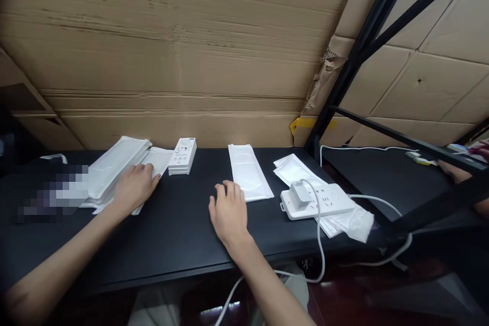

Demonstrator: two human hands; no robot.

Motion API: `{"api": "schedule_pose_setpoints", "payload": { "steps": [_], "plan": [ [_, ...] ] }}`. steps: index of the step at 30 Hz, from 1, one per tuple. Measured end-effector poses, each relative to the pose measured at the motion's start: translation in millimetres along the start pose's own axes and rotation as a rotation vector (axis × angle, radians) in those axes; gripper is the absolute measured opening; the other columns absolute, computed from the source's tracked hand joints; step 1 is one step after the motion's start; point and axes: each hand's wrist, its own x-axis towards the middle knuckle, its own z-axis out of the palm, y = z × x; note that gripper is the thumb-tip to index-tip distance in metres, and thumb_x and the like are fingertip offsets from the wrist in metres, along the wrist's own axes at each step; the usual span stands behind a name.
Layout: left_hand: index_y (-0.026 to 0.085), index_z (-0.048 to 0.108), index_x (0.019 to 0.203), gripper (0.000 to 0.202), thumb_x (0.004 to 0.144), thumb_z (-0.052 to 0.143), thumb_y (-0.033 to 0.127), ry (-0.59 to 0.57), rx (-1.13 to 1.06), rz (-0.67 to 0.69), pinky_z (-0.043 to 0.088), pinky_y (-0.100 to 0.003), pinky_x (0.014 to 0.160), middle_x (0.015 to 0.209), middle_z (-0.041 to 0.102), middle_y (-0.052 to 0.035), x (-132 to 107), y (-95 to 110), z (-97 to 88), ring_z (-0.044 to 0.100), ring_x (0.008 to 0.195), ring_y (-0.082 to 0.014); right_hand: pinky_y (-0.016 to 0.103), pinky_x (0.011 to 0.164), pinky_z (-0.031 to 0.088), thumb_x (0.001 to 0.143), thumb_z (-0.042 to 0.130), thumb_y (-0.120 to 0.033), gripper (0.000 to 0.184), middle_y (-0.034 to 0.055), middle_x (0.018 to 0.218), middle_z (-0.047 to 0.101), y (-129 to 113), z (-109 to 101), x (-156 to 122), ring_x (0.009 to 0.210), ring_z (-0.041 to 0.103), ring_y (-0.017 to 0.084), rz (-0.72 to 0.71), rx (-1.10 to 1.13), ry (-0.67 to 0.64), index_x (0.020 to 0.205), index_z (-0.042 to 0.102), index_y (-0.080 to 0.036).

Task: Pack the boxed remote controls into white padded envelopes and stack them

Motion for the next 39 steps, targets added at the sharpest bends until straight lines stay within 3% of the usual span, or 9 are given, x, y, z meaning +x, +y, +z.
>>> {"api": "schedule_pose_setpoints", "payload": {
  "steps": [4, 12, 16, 19, 22, 26, 29, 33, 39],
  "plan": [
    [0.006, 0.062, 0.097, 0.042, 0.092, 0.036, 0.038, -0.003, -0.012, 0.001, 0.042, -0.045, 0.083, 0.093, 0.065, -0.0225, 13.2, -3.7, 6.6, 0.059, 0.096, -0.0373, 0.047, 0.100, 0.041, 0.091, 0.052, -0.031, 0.044, 0.0247, 0.133, 0.052, 21.7, 0.2, 20.3, 0.125, 0.047, 0.037, 0.193, -0.183, -0.035, 0.126, 0.055, -0.007],
    [0.011, 0.064, 0.104, 0.042, 0.096, 0.035, 0.041, 0.124, -0.164, -0.006, 0.043, -0.043, 0.086, 0.103, 0.067, -0.0161, 20.3, -8.5, 4.6, 0.059, 0.099, -0.0326, 0.035, 0.081, 0.048, 0.088, 0.051, -0.025, 0.022, 0.0138, 0.099, 0.069, 45.0, -15.7, 32.6, 0.097, 0.063, 0.029, 0.304, -0.127, -0.185, 0.101, 0.064, -0.013],
    [0.018, 0.064, 0.099, 0.026, 0.095, 0.044, 0.033, 0.387, -0.451, 0.187, 0.044, -0.039, 0.091, 0.103, 0.068, -0.0087, 15.7, 10.0, -7.2, 0.059, 0.100, -0.0257, 0.032, 0.065, 0.044, 0.090, 0.047, -0.024, 0.017, 0.0104, 0.090, 0.068, 32.7, -32.0, 40.5, 0.084, 0.066, 0.026, 0.346, -0.148, -0.196, 0.089, 0.061, -0.017],
    [0.019, 0.064, 0.099, 0.017, 0.093, 0.050, 0.027, 0.465, -0.616, 0.367, 0.047, -0.037, 0.089, 0.101, 0.068, -0.0065, 7.8, 32.7, -14.5, 0.059, 0.097, -0.0219, 0.031, 0.062, 0.042, 0.089, 0.046, -0.023, 0.016, 0.0109, 0.091, 0.068, 6.6, -38.2, 43.6, 0.081, 0.066, 0.026, 0.285, -0.211, -0.194, 0.090, 0.060, -0.017],
    [0.019, 0.062, 0.107, 0.018, 0.094, 0.050, 0.023, 0.417, -0.700, 0.503, 0.047, -0.036, 0.094, 0.106, 0.066, -0.0066, -1.2, 50.8, -17.4, 0.058, 0.102, -0.0206, 0.032, 0.065, 0.044, 0.088, 0.049, -0.027, 0.017, 0.0117, 0.088, 0.069, -24.8, -35.5, 42.5, 0.078, 0.066, 0.025, 0.134, -0.207, -0.255, 0.091, 0.061, -0.017],
    [0.017, 0.059, 0.116, 0.027, 0.094, 0.043, 0.016, 0.277, -0.765, 0.566, 0.048, -0.037, 0.098, 0.118, 0.062, -0.0092, -9.5, 59.9, -15.1, 0.056, 0.111, -0.0208, 0.030, 0.060, 0.042, 0.087, 0.052, -0.040, 0.024, 0.0074, 0.080, 0.071, -46.4, -24.1, 48.3, 0.068, 0.066, 0.023, 0.086, -0.091, -0.314, 0.091, 0.062, -0.019],
    [0.015, 0.059, 0.120, 0.033, 0.092, 0.041, 0.012, 0.150, -0.786, 0.615, 0.048, -0.036, 0.100, 0.125, 0.059, -0.0104, -12.7, 61.5, -13.3, 0.054, 0.116, -0.0211, 0.028, 0.062, 0.040, 0.090, 0.048, -0.033, 0.018, 0.0054, 0.083, 0.071, -37.6, -11.6, 65.0, 0.071, 0.065, 0.020, 0.112, -0.031, -0.214, 0.093, 0.060, -0.021],
    [0.018, 0.056, 0.128, 0.040, 0.090, 0.045, 0.012, 0.027, -0.804, 0.709, 0.047, -0.035, 0.103, 0.128, 0.060, -0.0074, -16.0, 64.3, -16.7, 0.052, 0.119, -0.0202, 0.029, 0.072, 0.044, 0.092, 0.045, -0.027, 0.015, 0.0040, 0.094, 0.069, -10.0, 12.5, 87.0, 0.087, 0.062, 0.020, -0.004, 0.076, -0.140, 0.093, 0.060, -0.021],
    [0.021, 0.060, 0.125, 0.037, 0.091, 0.048, 0.017, -0.078, -0.803, 0.783, 0.046, -0.035, 0.102, 0.122, 0.065, -0.0049, -20.2, 65.4, -24.9, 0.055, 0.115, -0.0202, 0.034, 0.095, 0.042, 0.091, 0.049, -0.026, 0.020, 0.0077, 0.108, 0.065, 13.6, 37.9, 87.7, 0.109, 0.051, 0.024, -0.132, 0.111, -0.123, 0.103, 0.063, -0.018]
  ]
}}
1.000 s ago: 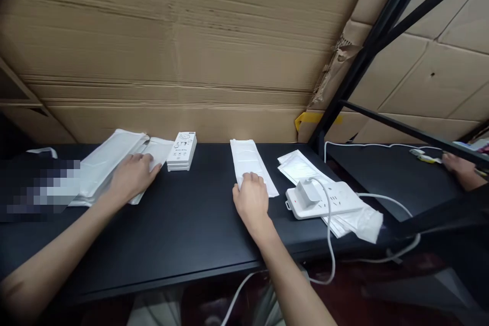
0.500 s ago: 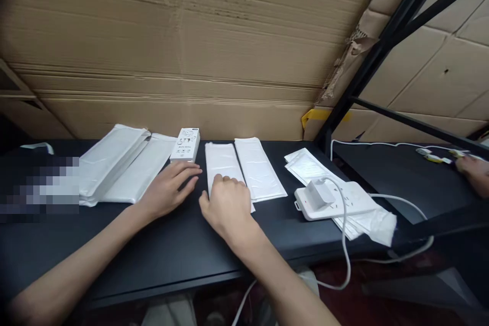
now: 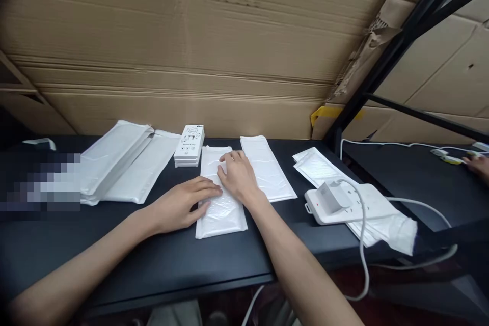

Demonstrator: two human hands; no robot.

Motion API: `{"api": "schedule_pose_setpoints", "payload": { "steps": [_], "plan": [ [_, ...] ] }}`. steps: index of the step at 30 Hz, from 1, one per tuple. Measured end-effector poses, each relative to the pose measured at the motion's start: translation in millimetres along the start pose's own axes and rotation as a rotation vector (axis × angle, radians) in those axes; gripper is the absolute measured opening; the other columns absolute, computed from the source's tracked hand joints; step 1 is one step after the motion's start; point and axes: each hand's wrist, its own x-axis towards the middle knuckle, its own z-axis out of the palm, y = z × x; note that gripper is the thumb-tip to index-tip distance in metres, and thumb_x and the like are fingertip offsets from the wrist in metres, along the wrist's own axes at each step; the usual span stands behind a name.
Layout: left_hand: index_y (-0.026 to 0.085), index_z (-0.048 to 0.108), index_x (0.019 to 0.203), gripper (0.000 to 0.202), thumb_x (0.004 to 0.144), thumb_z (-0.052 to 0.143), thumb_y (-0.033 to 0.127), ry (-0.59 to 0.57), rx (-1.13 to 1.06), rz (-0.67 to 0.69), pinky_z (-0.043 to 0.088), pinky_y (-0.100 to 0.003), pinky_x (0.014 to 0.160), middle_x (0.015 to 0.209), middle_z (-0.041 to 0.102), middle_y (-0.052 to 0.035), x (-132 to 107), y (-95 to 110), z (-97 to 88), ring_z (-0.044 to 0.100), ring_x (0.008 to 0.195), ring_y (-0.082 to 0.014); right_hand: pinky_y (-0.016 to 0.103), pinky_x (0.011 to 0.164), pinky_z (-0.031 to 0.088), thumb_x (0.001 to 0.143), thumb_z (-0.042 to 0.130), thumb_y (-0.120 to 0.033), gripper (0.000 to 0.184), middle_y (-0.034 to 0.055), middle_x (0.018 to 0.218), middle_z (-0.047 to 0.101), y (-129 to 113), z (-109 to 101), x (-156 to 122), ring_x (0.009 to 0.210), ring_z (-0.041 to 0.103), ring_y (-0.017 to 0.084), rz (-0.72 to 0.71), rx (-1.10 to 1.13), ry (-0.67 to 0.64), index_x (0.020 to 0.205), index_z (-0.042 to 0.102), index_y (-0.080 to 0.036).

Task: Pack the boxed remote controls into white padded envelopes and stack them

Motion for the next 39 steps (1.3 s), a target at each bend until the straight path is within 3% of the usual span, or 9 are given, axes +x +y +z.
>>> {"api": "schedule_pose_setpoints", "payload": {
  "steps": [8, 16, 26, 32, 39],
  "plan": [
    [0.020, 0.066, 0.111, 0.026, 0.095, 0.047, 0.027, -0.025, -0.026, -0.037, 0.050, -0.032, 0.088, 0.101, 0.068, -0.0055, -1.4, 2.9, -5.1, 0.060, 0.099, -0.0197, 0.036, 0.100, 0.040, 0.090, 0.050, -0.029, 0.029, 0.0086, 0.114, 0.064, 7.8, -3.1, -4.7, 0.114, 0.049, 0.025, 0.092, 0.004, -0.007, 0.115, 0.061, -0.016],
    [0.020, 0.063, 0.110, 0.025, 0.096, 0.045, 0.028, -0.024, 0.027, -0.105, 0.049, -0.033, 0.085, 0.096, 0.066, -0.0047, -0.7, 3.8, -5.6, 0.059, 0.095, -0.0194, 0.037, 0.088, 0.043, 0.092, 0.048, -0.029, 0.030, 0.0102, 0.107, 0.069, 7.8, -0.2, -7.7, 0.103, 0.054, 0.027, 0.224, -0.097, -0.073, 0.115, 0.062, -0.015],
    [0.021, 0.052, 0.131, 0.051, 0.090, 0.053, 0.050, -0.073, 0.088, -0.188, 0.047, -0.043, 0.099, 0.126, 0.053, -0.0117, 0.8, 2.9, -0.3, 0.052, 0.115, -0.0274, 0.034, 0.084, 0.045, 0.093, 0.047, -0.030, 0.027, 0.0099, 0.106, 0.067, 1.8, -1.7, -12.3, 0.098, 0.061, 0.024, 0.233, -0.058, -0.055, 0.112, 0.061, -0.018],
    [0.021, 0.037, 0.145, 0.068, 0.087, 0.058, 0.050, -0.012, 0.085, -0.228, 0.043, -0.046, 0.105, 0.142, 0.043, -0.0147, -3.3, -0.2, 5.4, 0.047, 0.127, -0.0310, 0.032, 0.083, 0.046, 0.092, 0.049, -0.034, 0.029, 0.0101, 0.103, 0.069, 3.4, -2.9, -11.3, 0.095, 0.066, 0.022, 0.348, 0.161, -0.036, 0.114, 0.058, -0.017],
    [0.021, 0.032, 0.148, 0.067, 0.089, 0.054, 0.044, -0.049, 0.086, -0.220, 0.042, -0.044, 0.106, 0.146, 0.041, -0.0133, -6.5, -1.2, 4.2, 0.046, 0.129, -0.0293, 0.031, 0.082, 0.046, 0.090, 0.049, -0.034, 0.027, 0.0067, 0.096, 0.071, 8.2, -0.1, -9.1, 0.093, 0.066, 0.021, 0.408, 0.268, -0.046, 0.111, 0.059, -0.020]
  ]
}}
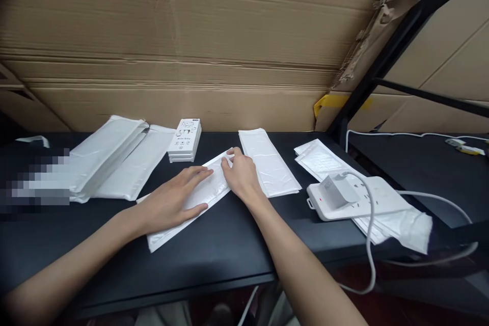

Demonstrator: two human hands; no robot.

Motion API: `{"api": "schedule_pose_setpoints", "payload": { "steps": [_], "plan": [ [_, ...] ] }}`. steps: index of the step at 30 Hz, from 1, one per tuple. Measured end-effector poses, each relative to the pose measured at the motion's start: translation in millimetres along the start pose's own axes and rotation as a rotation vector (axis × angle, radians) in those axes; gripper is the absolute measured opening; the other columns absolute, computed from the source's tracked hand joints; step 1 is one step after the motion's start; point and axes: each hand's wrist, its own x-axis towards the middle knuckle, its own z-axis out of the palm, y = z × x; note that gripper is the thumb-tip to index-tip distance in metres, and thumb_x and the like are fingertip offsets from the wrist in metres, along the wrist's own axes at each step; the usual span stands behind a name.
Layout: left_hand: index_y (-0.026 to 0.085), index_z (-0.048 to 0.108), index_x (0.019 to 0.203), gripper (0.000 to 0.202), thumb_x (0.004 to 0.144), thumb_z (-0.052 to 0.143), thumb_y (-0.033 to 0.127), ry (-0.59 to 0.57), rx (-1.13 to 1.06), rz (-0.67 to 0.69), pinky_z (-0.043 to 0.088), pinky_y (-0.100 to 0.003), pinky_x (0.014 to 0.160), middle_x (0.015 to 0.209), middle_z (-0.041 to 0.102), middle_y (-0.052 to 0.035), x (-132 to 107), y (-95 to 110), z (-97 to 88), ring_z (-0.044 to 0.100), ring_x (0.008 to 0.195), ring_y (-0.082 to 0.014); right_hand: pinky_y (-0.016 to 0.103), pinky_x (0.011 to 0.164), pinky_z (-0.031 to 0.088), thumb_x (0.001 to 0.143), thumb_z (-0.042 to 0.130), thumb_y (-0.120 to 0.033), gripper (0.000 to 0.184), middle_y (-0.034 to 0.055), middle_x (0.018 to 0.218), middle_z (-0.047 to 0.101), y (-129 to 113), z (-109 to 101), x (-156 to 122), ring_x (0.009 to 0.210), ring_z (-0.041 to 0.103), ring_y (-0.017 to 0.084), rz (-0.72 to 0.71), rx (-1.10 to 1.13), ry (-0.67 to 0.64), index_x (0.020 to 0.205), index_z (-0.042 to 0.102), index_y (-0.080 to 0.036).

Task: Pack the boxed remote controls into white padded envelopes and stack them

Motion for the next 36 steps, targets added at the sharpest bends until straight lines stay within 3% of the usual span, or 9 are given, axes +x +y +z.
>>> {"api": "schedule_pose_setpoints", "payload": {
  "steps": [9, 16, 22, 30, 36],
  "plan": [
    [0.021, 0.034, 0.147, 0.066, 0.087, 0.056, 0.036, 0.014, 0.007, 0.042, 0.042, -0.044, 0.108, 0.146, 0.042, -0.0125, -1.9, 2.7, -5.2, 0.045, 0.130, -0.0290, 0.029, 0.075, 0.045, 0.082, 0.049, -0.026, 0.031, 0.0009, 0.088, 0.065, 0.9, -0.3, 2.7, 0.077, 0.060, 0.016, -0.002, 0.223, 0.037, 0.109, 0.061, -0.022],
    [0.021, 0.036, 0.144, 0.066, 0.088, 0.055, 0.049, 0.131, 0.131, -0.020, 0.038, -0.053, 0.110, 0.151, 0.034, -0.0167, 0.3, 3.2, 0.0, 0.035, 0.138, -0.0342, 0.025, 0.062, 0.041, 0.077, 0.049, -0.027, 0.032, -0.0033, 0.076, 0.057, -0.9, -5.0, 4.9, 0.063, 0.051, 0.012, 0.061, 0.513, 0.032, 0.105, 0.063, -0.020],
    [0.018, 0.036, 0.143, 0.068, 0.087, 0.056, 0.052, 0.271, 0.251, -0.055, 0.036, -0.057, 0.108, 0.146, 0.040, -0.0198, 2.6, -0.3, 1.8, 0.038, 0.135, -0.0381, 0.022, 0.054, 0.034, 0.074, 0.051, -0.028, 0.033, -0.0047, 0.067, 0.050, 0.7, -6.6, 7.7, 0.057, 0.044, 0.011, 0.160, 0.684, 0.045, 0.103, 0.065, -0.020],
    [0.016, 0.038, 0.143, 0.065, 0.089, 0.054, 0.050, 0.245, 0.305, -0.099, 0.042, -0.051, 0.102, 0.140, 0.047, -0.0197, 2.1, -8.2, 0.2, 0.048, 0.125, -0.0360, 0.024, 0.054, 0.034, 0.077, 0.054, -0.032, 0.030, -0.0034, 0.069, 0.055, -0.4, -5.3, 5.5, 0.058, 0.045, 0.012, 0.143, 0.672, 0.016, 0.103, 0.064, -0.020],
    [0.016, 0.039, 0.142, 0.064, 0.091, 0.052, 0.051, 0.145, 0.320, -0.105, 0.041, -0.048, 0.102, 0.140, 0.049, -0.0166, 2.0, -12.9, -5.0, 0.047, 0.125, -0.0332, 0.026, 0.058, 0.036, 0.080, 0.055, -0.036, 0.029, -0.0022, 0.070, 0.057, 1.6, -2.4, 2.9, 0.062, 0.049, 0.013, 0.034, 0.621, -0.167, 0.104, 0.065, -0.021]
  ]
}}
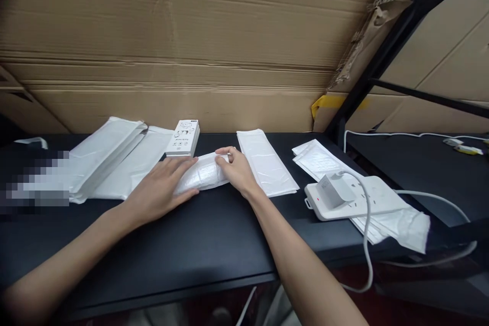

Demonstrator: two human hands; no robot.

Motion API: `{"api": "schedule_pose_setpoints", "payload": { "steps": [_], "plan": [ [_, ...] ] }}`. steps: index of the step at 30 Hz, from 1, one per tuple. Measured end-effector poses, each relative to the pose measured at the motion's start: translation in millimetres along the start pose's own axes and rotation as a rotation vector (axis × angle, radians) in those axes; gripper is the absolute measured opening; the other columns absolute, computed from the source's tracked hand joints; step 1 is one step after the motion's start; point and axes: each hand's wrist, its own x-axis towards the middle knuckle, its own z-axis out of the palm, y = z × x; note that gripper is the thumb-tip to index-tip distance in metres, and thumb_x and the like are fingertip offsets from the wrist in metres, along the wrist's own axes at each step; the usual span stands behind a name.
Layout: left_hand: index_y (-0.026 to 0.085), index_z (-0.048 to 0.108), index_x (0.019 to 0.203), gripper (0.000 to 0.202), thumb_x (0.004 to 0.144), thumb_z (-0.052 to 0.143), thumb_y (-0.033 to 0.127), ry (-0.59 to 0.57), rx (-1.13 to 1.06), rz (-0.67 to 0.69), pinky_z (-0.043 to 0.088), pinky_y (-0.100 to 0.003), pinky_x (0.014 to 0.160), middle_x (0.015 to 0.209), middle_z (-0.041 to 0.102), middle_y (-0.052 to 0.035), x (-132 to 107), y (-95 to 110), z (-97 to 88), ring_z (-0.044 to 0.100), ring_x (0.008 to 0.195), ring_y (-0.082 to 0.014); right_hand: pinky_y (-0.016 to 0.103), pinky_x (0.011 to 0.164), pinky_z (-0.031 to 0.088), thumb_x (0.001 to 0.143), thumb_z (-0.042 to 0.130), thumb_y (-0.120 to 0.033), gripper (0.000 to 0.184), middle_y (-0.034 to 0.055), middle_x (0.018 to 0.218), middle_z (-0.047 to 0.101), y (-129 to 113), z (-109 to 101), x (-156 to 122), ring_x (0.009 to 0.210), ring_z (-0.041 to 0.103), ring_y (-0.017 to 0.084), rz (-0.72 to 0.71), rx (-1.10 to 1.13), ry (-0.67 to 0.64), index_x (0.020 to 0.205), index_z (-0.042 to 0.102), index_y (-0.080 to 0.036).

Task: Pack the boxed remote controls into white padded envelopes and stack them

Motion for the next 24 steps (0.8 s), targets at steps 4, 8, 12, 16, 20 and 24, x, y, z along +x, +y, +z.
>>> {"api": "schedule_pose_setpoints", "payload": {
  "steps": [4, 8, 12, 16, 20, 24],
  "plan": [
    [0.017, 0.038, 0.144, 0.069, 0.089, 0.052, 0.057, -0.030, -0.017, -0.013, 0.039, -0.048, 0.104, 0.143, 0.047, -0.0163, -0.1, -1.1, -4.2, 0.045, 0.128, -0.0328, 0.026, 0.062, 0.037, 0.077, 0.055, -0.028, 0.026, -0.0016, 0.080, 0.058, 3.4, 0.5, 0.3, 0.068, 0.049, 0.013, -0.058, -0.028, -0.054, 0.100, 0.067, -0.024],
    [0.016, 0.036, 0.145, 0.073, 0.089, 0.050, 0.060, -0.030, -0.040, -0.014, 0.038, -0.048, 0.107, 0.145, 0.045, -0.0159, -0.5, -2.4, -4.5, 0.044, 0.131, -0.0321, 0.026, 0.065, 0.038, 0.076, 0.054, -0.026, 0.025, -0.0012, 0.088, 0.060, 2.8, 0.9, -0.1, 0.072, 0.050, 0.013, -0.072, 0.018, -0.071, 0.097, 0.067, -0.024],
    [0.015, 0.036, 0.146, 0.070, 0.091, 0.048, 0.057, -0.007, -0.048, -0.006, 0.039, -0.047, 0.106, 0.144, 0.048, -0.0152, 0.0, -2.7, -2.4, 0.046, 0.129, -0.0308, 0.026, 0.063, 0.037, 0.076, 0.053, -0.026, 0.025, -0.0004, 0.088, 0.060, -0.7, 1.2, -1.7, 0.072, 0.050, 0.013, -0.061, 0.076, -0.066, 0.097, 0.066, -0.022],
    [0.015, 0.038, 0.144, 0.064, 0.093, 0.045, 0.054, -0.004, -0.044, 0.008, 0.043, -0.045, 0.101, 0.140, 0.053, -0.0142, 0.8, -0.1, -0.7, 0.052, 0.124, -0.0294, 0.025, 0.062, 0.038, 0.076, 0.053, -0.025, 0.025, 0.0000, 0.092, 0.062, -1.4, 1.5, -1.8, 0.074, 0.053, 0.013, -0.040, 0.093, -0.056, 0.098, 0.065, -0.021],
    [0.014, 0.040, 0.144, 0.063, 0.094, 0.044, 0.053, -0.008, -0.012, 0.001, 0.045, -0.045, 0.098, 0.137, 0.056, -0.0149, 1.5, 2.4, -0.7, 0.055, 0.120, -0.0299, 0.026, 0.063, 0.039, 0.076, 0.054, -0.026, 0.025, 0.0003, 0.091, 0.062, 0.9, 1.4, -1.3, 0.074, 0.054, 0.014, -0.037, 0.096, -0.053, 0.098, 0.065, -0.021],
    [0.014, 0.039, 0.145, 0.064, 0.095, 0.043, 0.054, -0.021, -0.005, -0.002, 0.045, -0.045, 0.098, 0.138, 0.055, -0.0152, 1.7, 1.9, -0.9, 0.055, 0.121, -0.0296, 0.027, 0.064, 0.040, 0.077, 0.053, -0.026, 0.026, 0.0012, 0.094, 0.063, 2.1, 1.7, -2.3, 0.075, 0.054, 0.014, -0.069, 0.063, -0.050, 0.099, 0.065, -0.021]
  ]
}}
